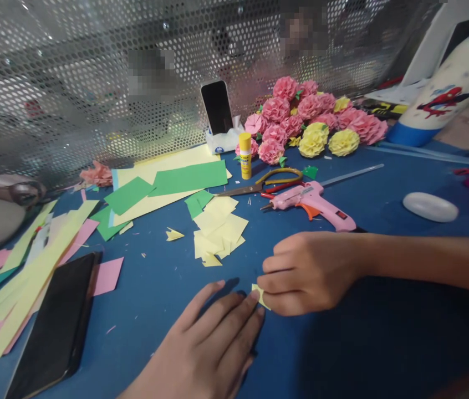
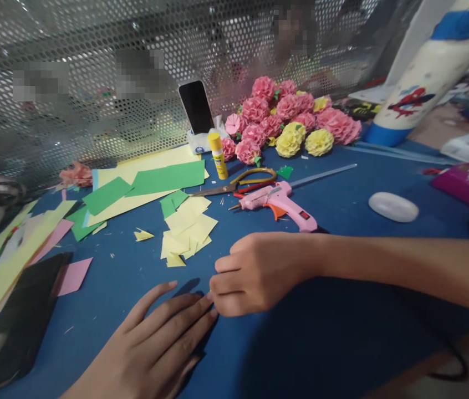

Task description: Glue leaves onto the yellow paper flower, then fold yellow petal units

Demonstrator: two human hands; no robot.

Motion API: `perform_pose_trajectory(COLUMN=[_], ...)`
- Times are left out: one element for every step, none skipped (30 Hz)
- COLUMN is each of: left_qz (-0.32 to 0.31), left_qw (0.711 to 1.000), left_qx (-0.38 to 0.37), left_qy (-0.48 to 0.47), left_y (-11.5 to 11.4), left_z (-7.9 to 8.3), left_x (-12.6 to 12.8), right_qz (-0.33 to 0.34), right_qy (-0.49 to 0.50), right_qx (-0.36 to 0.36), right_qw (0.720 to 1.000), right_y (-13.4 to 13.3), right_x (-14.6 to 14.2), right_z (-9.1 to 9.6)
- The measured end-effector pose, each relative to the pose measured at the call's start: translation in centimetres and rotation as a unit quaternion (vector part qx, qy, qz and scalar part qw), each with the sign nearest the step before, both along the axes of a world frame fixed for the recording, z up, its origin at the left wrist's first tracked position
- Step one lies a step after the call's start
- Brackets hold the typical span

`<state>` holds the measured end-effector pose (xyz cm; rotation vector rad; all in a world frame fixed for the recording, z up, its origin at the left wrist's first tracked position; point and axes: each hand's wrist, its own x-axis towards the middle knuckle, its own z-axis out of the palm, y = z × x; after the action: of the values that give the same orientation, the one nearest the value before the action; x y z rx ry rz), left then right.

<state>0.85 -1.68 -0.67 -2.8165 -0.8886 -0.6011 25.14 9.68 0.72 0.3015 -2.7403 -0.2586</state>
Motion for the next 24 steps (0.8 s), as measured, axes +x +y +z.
perform_pose_trajectory(left_qz=[0.000, 0.001, 0.001, -0.001, -0.002, 0.001, 0.003, 0.005, 0.006, 0.007, 0.008, 0.008, 0.008, 0.009, 0.009, 0.007, 0.009, 0.008, 0.009, 0.011, 0.013, 0.011, 0.009, 0.007], left_qw=[1.000, 1.000, 1.000, 1.000, 1.000, 1.000, 1.000, 1.000, 1.000, 1.000, 1.000, 1.000, 1.000, 1.000, 1.000, 1.000, 1.000, 1.000, 1.000, 1.000, 0.999, 0.999, 1.000, 1.000], left_qx=[-0.002, -0.003, -0.002, -0.001, -0.001, -0.005, -0.006, -0.008, -0.010, -0.013, -0.014, -0.016, -0.017, -0.018, -0.018, -0.017, -0.019, -0.017, -0.018, -0.021, -0.025, -0.026, -0.024, -0.022], left_qy=[-0.002, -0.003, -0.005, -0.006, -0.006, -0.005, -0.006, -0.006, -0.006, -0.004, -0.002, 0.001, 0.003, 0.007, 0.009, 0.010, 0.012, 0.013, 0.014, 0.015, 0.016, 0.015, 0.012, 0.009], left_y=[0.1, 0.1, 0.2, 0.2, 0.2, 0.1, 0.1, 0.1, 0.1, 0.1, 0.1, 0.1, 0.1, 0.1, 0.1, 0.1, 0.1, 0.2, 0.2, 0.2, 0.2, 0.2, 0.2, 0.2], left_z=[0.0, 0.0, 0.0, 0.0, 0.0, 0.0, -0.1, -0.1, -0.1, -0.2, -0.2, -0.2, -0.2, -0.2, -0.2, -0.2, -0.2, -0.2, -0.2, -0.2, -0.3, -0.3, -0.4, -0.5], left_x=[0.0, 0.0, 0.0, 0.0, 0.0, 0.1, 0.1, 0.1, 0.1, 0.1, 0.1, 0.1, 0.1, 0.0, 0.0, 0.0, 0.0, 0.0, 0.0, 0.0, 0.0, 0.0, 0.0, 0.0], right_qz=[0.006, 0.009, 0.010, 0.007, 0.000, -0.009, -0.019, -0.029, -0.039, -0.048, -0.057, -0.063, -0.067, -0.069, -0.068, -0.063, -0.058, -0.053, -0.049, -0.048, -0.049, -0.052, -0.058, -0.067], right_qy=[0.010, 0.019, 0.027, 0.031, 0.031, 0.030, 0.025, 0.019, 0.011, 0.000, -0.013, -0.027, -0.043, -0.056, -0.066, -0.073, -0.078, -0.080, -0.081, -0.083, -0.086, -0.090, -0.094, -0.100], right_qx=[0.002, 0.003, 0.004, 0.003, -0.001, -0.008, -0.019, -0.035, -0.057, -0.086, -0.124, -0.170, -0.221, -0.274, -0.324, -0.369, -0.408, -0.440, -0.466, -0.485, -0.494, -0.494, -0.488, -0.478], right_qw=[1.000, 1.000, 1.000, 1.000, 1.000, 0.999, 0.999, 0.999, 0.998, 0.995, 0.991, 0.983, 0.972, 0.958, 0.941, 0.924, 0.908, 0.893, 0.879, 0.869, 0.864, 0.863, 0.866, 0.870], right_y=[0.0, 0.1, 0.1, 0.1, 0.0, 0.0, 0.0, -0.1, -0.1, 0.0, 0.0, 0.2, 0.3, 0.5, 0.6, 0.8, 0.9, 1.0, 1.1, 1.1, 1.1, 1.1, 1.1, 1.0], right_x=[0.1, 0.1, 0.1, 0.1, 0.0, -0.1, -0.2, -0.3, -0.4, -0.4, -0.4, -0.4, -0.4, -0.4, -0.4, -0.4, -0.4, -0.5, -0.5, -0.5, -0.5, -0.5, -0.6, -0.6], right_z=[-0.1, -0.2, -0.4, -0.5, -0.7, -0.8, -0.8, -0.8, -0.8, -0.8, -0.7, -0.6, -0.5, -0.5, -0.4, -0.3, -0.3, -0.3, -0.3, -0.4, -0.4, -0.5, -0.5, -0.5])
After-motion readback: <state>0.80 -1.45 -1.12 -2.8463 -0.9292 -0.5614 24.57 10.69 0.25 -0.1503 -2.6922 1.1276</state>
